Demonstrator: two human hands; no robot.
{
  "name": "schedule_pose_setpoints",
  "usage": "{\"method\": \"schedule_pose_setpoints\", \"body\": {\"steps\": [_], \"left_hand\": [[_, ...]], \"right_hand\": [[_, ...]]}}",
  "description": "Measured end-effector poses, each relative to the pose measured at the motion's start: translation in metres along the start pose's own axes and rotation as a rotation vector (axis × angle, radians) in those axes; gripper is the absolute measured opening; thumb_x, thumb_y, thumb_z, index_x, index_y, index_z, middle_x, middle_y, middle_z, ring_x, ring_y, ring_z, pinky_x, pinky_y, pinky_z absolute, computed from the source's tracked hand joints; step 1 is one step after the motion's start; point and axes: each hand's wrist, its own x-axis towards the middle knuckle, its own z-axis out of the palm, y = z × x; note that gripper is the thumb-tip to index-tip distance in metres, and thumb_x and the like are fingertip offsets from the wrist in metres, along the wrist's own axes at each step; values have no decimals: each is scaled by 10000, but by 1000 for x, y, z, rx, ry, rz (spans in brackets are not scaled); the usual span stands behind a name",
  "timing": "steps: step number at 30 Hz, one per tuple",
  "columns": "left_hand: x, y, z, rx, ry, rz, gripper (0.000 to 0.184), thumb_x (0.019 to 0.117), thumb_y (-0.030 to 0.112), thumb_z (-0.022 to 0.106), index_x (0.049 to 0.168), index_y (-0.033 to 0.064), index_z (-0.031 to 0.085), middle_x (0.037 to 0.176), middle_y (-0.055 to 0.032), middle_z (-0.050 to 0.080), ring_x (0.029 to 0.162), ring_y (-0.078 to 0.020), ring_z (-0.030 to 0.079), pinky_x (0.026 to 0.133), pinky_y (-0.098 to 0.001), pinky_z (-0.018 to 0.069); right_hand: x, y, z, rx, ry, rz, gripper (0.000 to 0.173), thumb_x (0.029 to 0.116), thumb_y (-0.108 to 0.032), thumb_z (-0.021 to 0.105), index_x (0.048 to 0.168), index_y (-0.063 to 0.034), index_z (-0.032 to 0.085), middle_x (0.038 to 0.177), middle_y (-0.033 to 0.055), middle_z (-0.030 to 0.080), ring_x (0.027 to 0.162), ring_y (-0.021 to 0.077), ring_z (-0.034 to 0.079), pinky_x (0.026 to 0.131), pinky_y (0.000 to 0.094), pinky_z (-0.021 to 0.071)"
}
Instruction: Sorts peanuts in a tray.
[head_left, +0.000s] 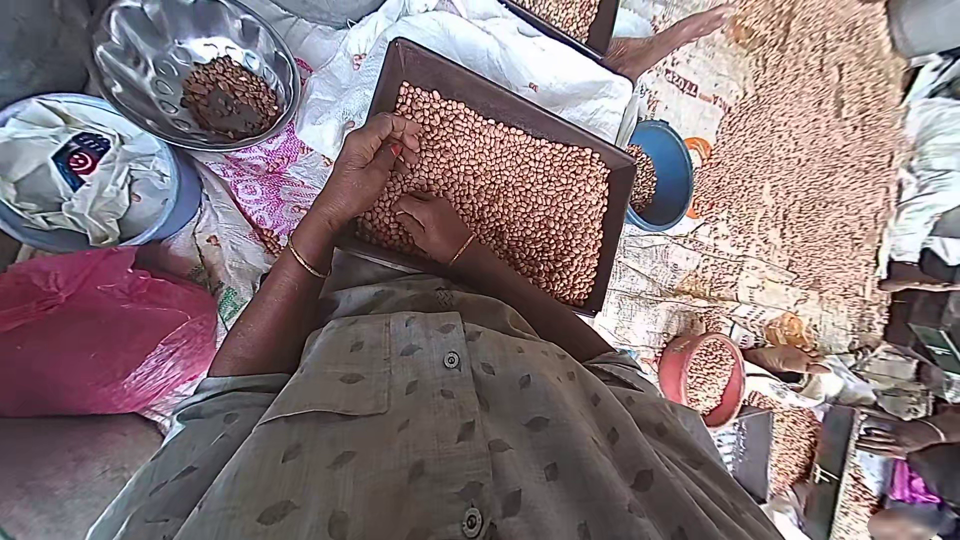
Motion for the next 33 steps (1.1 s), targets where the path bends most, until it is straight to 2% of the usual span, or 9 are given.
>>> {"method": "schedule_pose_setpoints", "body": {"steps": [4,7,12,14,18,22,26,29,33], "left_hand": [[1,-2,3,197,-25,42,314,1050,34,374,1242,-55,606,1187,-168,640,1022,-178,660,901,-320,566],[2,-3,11,477,-122,55,287,993,-22,469,1211,-92,643,1239,-293,620,1177,-420,613,1038,-538,480],[-1,-4,24,772,-256,-36,293,1001,44,570,1261,-77,630,1342,-343,533,1212,-543,565,974,-655,495],[-2,-3,24,778,-253,-27,281,1003,45,569,1250,-71,635,1337,-341,538,1232,-552,541,989,-654,483],[0,-3,23,794,-274,-60,294,1012,35,546,1277,-71,616,1362,-346,517,1256,-557,524,991,-663,473],[1,-3,23,831,-307,-124,387,1033,70,521,1397,-61,536,1436,-369,465,1310,-560,496,1044,-667,438],[2,3,24,820,-326,-129,469,1014,54,549,1460,-63,464,1440,-382,456,1316,-582,477,1051,-686,415],[1,1,24,820,-304,-101,443,999,30,551,1419,-96,490,1408,-392,475,1303,-581,488,1044,-682,428],[0,0,23,836,-308,-125,413,1013,35,541,1398,-109,505,1417,-397,468,1299,-589,488,1040,-680,432]], "right_hand": [[-9,-1,-22,113,-127,-22,148,957,21,584,1003,83,711,883,212,718,806,307,712,783,436,575],[-1,2,-75,24,-255,46,183,994,-7,562,1069,77,707,912,208,723,796,299,715,789,455,580],[15,19,-195,-208,636,123,419,1007,-67,567,1396,85,535,1329,246,626,1108,248,700,947,327,584],[2,22,-210,-220,727,212,290,1023,-93,528,1257,44,632,1146,168,704,927,176,735,825,312,619],[-42,30,-174,-198,233,619,292,1066,-147,474,1133,23,703,919,160,723,720,252,729,732,455,626],[-53,43,-117,-342,-121,906,361,1073,-265,500,1257,24,612,1067,268,702,1013,455,699,872,626,540],[-34,33,-77,-85,57,683,474,1050,-192,548,1462,36,491,1170,260,699,1041,385,712,931,527,552],[-16,30,-66,414,314,444,453,1046,-57,499,1491,21,464,1433,237,545,1042,259,720,886,391,624],[-40,32,-102,259,421,451,371,1049,-43,470,1401,36,557,1370,223,603,999,237,739,837,382,642]]}}
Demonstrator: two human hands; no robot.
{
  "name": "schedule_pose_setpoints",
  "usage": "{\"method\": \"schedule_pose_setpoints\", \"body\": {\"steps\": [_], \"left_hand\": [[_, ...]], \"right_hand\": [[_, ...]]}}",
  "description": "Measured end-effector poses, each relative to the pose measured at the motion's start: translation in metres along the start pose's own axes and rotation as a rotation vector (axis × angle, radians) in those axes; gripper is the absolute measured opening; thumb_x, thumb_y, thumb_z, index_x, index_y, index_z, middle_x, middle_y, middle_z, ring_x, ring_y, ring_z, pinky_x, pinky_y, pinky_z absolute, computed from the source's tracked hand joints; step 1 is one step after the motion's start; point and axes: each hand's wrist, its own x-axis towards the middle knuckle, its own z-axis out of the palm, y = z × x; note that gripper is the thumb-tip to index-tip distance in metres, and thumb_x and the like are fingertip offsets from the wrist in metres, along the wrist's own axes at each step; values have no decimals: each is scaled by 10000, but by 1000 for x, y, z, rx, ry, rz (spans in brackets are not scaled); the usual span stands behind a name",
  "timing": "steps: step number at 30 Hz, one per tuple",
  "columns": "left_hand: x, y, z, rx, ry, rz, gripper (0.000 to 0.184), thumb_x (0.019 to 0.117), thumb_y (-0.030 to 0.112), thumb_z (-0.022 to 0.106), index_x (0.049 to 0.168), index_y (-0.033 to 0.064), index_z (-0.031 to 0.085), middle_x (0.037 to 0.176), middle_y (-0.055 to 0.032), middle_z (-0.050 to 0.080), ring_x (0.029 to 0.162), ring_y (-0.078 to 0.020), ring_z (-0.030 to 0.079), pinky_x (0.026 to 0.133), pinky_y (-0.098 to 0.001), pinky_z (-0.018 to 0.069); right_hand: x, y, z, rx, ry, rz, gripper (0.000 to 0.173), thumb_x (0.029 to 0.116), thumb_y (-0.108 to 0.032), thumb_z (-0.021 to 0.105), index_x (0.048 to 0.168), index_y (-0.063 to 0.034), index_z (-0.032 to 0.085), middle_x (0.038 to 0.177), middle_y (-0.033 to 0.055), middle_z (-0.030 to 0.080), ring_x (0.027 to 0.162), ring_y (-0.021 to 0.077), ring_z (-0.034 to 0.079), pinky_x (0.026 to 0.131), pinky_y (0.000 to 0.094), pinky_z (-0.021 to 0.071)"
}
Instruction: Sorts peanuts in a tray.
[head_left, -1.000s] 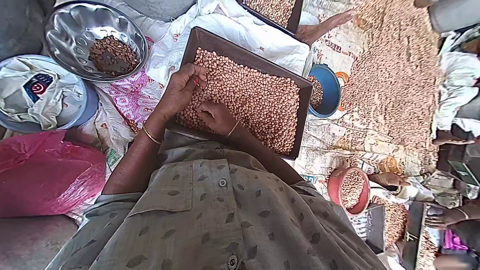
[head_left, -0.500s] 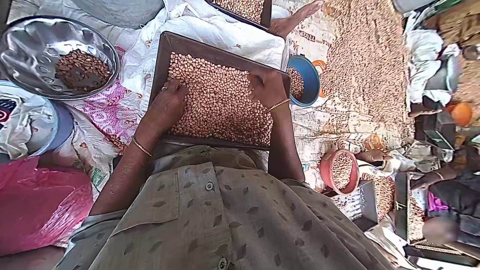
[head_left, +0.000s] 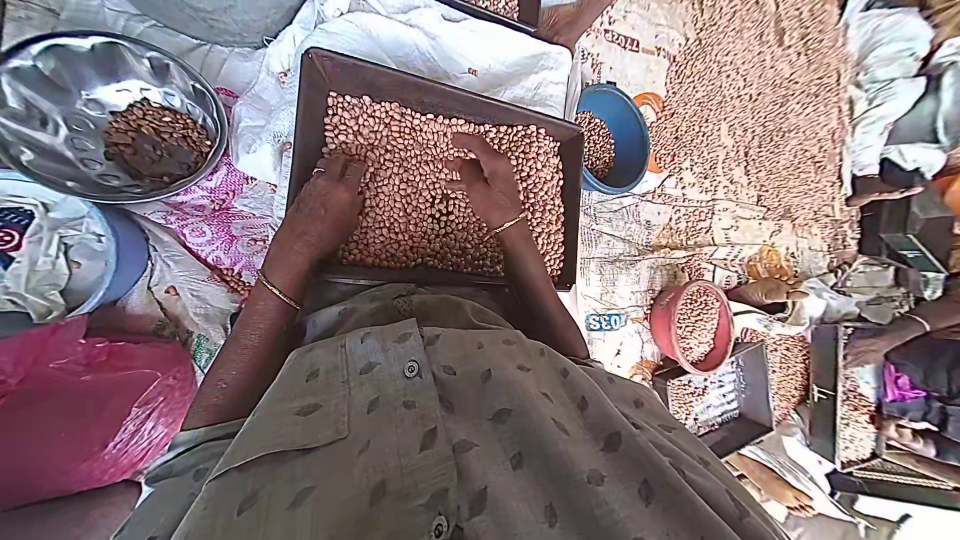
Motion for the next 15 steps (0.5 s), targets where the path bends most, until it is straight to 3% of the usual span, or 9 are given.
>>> {"method": "schedule_pose_setpoints", "body": {"steps": [2,4,6,9,12,15], "left_hand": [[1,0,1,1,-6,2,414,1024,54,532,1406,-103,503,1433,-387,463,1309,-581,487,1050,-674,429],[2,-1,2,-3,5,18,399,1027,57,526,1390,-108,510,1422,-390,470,1299,-589,490,1041,-677,432],[2,-2,3,-6,17,29,389,1022,49,539,1378,-106,519,1395,-384,488,1291,-581,498,1041,-671,438],[2,-2,3,9,12,30,399,1023,54,536,1388,-106,512,1407,-387,482,1305,-582,490,1046,-675,430],[1,-2,3,18,5,19,396,1030,55,526,1393,-103,512,1415,-392,473,1297,-590,490,1032,-684,433],[1,-3,4,27,-2,8,406,1036,70,515,1407,-94,504,1442,-395,451,1300,-600,485,1016,-709,433]], "right_hand": [[-18,2,-38,-224,-71,77,296,1068,-90,471,1279,43,631,1136,207,699,886,254,757,772,416,650],[-43,6,-70,-483,-129,115,267,1056,-128,500,1100,56,688,893,200,720,751,315,726,720,505,596],[-66,7,-90,-625,-255,220,305,1075,-188,495,991,34,686,796,172,714,704,325,729,713,543,599],[-82,6,-83,-668,-470,349,291,1069,-211,514,1122,21,682,876,219,706,815,399,708,777,609,541],[-79,4,-40,-581,-516,306,443,1053,-214,567,1437,6,534,1041,257,706,941,430,702,867,617,536],[-68,7,13,-315,-406,69,504,1017,-117,599,1480,43,480,1334,262,637,1211,375,653,1055,507,504]]}}
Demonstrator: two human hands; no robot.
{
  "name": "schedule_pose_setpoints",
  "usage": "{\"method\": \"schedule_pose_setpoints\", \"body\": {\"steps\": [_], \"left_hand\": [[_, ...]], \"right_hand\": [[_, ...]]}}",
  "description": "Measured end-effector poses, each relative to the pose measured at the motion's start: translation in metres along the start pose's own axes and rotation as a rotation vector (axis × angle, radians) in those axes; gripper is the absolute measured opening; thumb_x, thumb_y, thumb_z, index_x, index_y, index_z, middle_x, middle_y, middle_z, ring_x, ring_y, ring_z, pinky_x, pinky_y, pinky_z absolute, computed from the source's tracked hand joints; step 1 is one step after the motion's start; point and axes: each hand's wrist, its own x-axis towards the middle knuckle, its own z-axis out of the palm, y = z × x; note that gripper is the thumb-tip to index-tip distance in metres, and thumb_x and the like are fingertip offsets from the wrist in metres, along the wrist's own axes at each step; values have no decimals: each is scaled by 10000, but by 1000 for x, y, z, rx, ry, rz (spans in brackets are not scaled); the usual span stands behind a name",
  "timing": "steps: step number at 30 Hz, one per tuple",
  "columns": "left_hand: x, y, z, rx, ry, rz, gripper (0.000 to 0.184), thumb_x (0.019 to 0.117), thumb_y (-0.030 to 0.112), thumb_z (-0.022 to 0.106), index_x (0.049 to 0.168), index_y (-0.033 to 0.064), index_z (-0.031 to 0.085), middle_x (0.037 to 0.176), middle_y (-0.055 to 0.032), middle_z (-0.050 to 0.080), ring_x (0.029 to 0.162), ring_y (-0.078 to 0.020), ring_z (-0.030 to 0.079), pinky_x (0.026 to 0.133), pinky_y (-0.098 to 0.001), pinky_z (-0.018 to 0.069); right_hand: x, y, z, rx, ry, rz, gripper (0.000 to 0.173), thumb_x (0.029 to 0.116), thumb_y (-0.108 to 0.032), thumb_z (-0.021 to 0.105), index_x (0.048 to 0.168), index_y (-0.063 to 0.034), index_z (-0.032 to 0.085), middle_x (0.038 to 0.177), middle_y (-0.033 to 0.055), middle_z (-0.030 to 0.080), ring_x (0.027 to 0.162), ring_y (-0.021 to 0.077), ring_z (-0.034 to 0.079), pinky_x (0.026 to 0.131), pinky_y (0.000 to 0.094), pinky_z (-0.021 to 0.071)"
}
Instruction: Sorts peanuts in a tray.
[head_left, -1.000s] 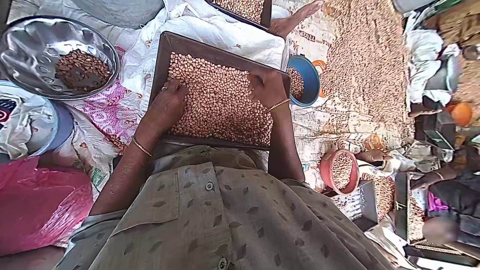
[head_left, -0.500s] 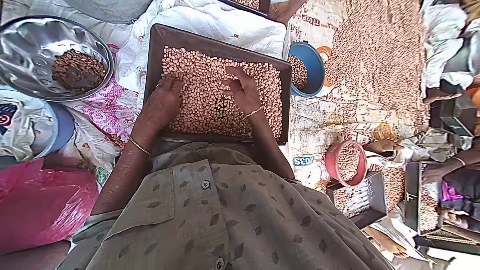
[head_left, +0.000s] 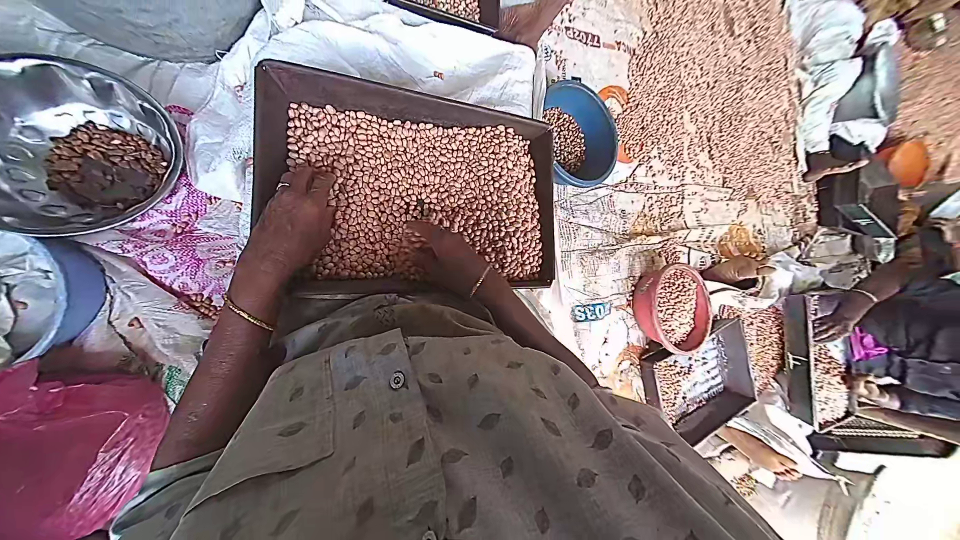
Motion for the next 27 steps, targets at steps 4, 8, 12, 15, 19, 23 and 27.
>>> {"method": "schedule_pose_setpoints", "body": {"steps": [4,8,12,15,19,23,27], "left_hand": [[-1,0,1,-5,11,12,398,1025,48,509,1391,-108,505,1424,-408,457,1285,-611,492,999,-723,439],[0,-2,1,-1,8,5,398,1030,45,500,1403,-94,503,1440,-387,457,1314,-587,482,1037,-697,427],[1,0,2,-27,20,-2,390,1030,30,514,1395,-107,509,1419,-388,475,1309,-573,495,1046,-675,431],[1,0,1,-33,25,-1,394,1021,23,522,1393,-106,517,1416,-384,483,1306,-569,501,1042,-668,440],[1,-1,1,-31,28,-8,391,1020,29,529,1389,-103,523,1419,-381,485,1301,-564,510,1039,-664,447],[1,3,-3,-24,9,-16,391,1019,17,528,1389,-110,517,1422,-381,483,1287,-574,517,1028,-667,452],[0,2,-2,-23,16,-12,389,1022,25,526,1387,-107,520,1420,-384,481,1278,-577,521,1020,-666,457]], "right_hand": [[32,-9,12,619,148,-166,486,1010,2,529,1482,74,436,1468,252,512,1164,267,682,977,397,591],[51,7,-30,585,315,-89,297,1044,4,427,1276,92,591,1258,231,649,973,233,743,863,377,633],[81,17,-46,330,282,-100,300,1030,7,412,1168,55,674,1132,194,694,966,217,725,870,365,613],[105,15,-33,-12,274,-162,272,989,-13,552,1200,13,720,1179,203,704,1089,296,688,979,421,544],[118,7,-12,-275,288,-104,226,973,-140,661,1146,-11,729,1192,220,670,1169,382,628,985,489,525],[116,11,-8,-258,328,-124,193,981,-117,641,1100,7,731,1184,219,668,1144,385,641,959,481,542],[116,21,-9,-281,340,-250,201,979,-72,623,1107,35,735,1173,229,676,1122,396,653,954,475,547]]}}
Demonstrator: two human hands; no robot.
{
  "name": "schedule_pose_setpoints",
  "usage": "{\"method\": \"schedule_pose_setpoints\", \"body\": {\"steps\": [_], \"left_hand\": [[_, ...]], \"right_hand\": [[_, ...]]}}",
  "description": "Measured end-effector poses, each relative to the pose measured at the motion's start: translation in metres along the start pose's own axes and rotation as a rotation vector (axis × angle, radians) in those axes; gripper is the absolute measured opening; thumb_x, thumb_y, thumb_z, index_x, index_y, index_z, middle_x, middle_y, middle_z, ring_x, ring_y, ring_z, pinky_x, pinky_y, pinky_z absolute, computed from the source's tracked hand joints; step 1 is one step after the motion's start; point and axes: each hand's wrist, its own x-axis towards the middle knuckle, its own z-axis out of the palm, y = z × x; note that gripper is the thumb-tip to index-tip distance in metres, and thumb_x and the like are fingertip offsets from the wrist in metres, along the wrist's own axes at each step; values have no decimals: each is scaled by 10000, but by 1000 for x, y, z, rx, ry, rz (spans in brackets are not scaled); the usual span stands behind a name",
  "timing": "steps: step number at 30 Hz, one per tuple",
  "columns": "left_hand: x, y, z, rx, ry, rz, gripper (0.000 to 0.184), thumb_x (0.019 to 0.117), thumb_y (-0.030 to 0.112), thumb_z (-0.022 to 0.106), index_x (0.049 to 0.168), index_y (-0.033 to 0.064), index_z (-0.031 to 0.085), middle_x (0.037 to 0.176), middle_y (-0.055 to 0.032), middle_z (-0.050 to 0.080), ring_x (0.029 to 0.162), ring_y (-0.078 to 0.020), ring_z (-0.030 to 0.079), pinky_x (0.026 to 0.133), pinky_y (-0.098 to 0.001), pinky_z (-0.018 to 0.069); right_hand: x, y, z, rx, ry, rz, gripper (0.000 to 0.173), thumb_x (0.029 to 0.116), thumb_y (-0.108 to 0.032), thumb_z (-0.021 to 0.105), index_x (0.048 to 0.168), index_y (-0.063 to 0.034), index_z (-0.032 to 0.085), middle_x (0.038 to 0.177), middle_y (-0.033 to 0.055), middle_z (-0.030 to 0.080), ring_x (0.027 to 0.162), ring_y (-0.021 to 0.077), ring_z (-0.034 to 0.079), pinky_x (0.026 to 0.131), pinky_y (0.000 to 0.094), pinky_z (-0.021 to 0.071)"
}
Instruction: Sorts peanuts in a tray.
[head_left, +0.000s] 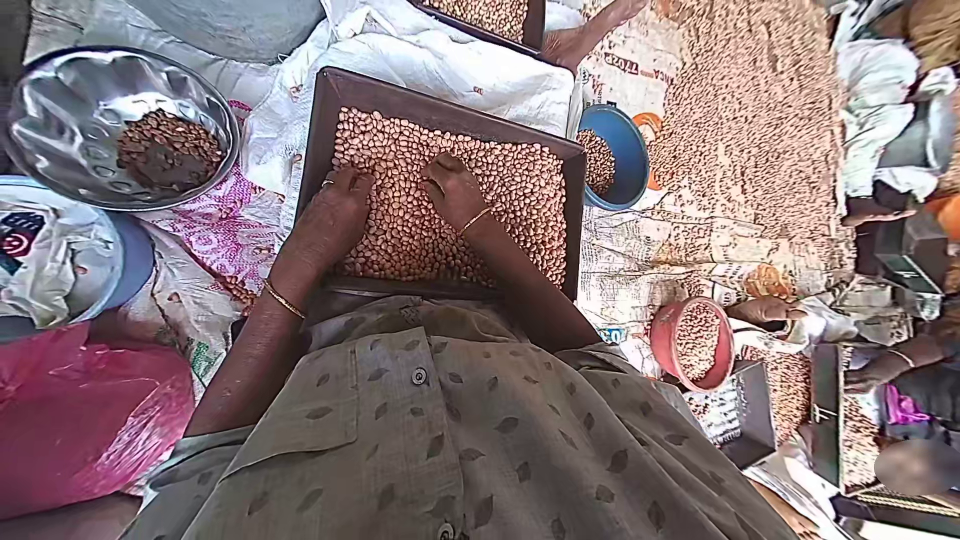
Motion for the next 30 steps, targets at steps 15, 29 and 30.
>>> {"method": "schedule_pose_setpoints", "body": {"steps": [15,29,30], "left_hand": [[0,-1,0,-5,-11,-17,393,1032,42,525,1403,-85,520,1427,-361,481,1290,-560,513,1033,-651,455],[0,-1,1,-6,15,2,349,1026,49,545,1323,-133,550,1397,-368,506,1269,-544,545,1037,-616,476],[1,-1,0,-6,18,4,341,1024,46,550,1311,-138,551,1387,-371,510,1258,-544,553,1029,-618,480]], "right_hand": [[-8,0,10,-253,42,-105,239,1001,-135,574,1103,5,738,1205,206,687,1198,406,626,971,500,533],[50,-28,-57,807,148,172,345,1087,-130,435,1316,103,544,1111,186,680,835,206,728,754,364,635],[46,-35,-46,696,14,95,277,1046,-60,492,1226,108,619,1059,183,703,832,199,722,758,356,623]]}}
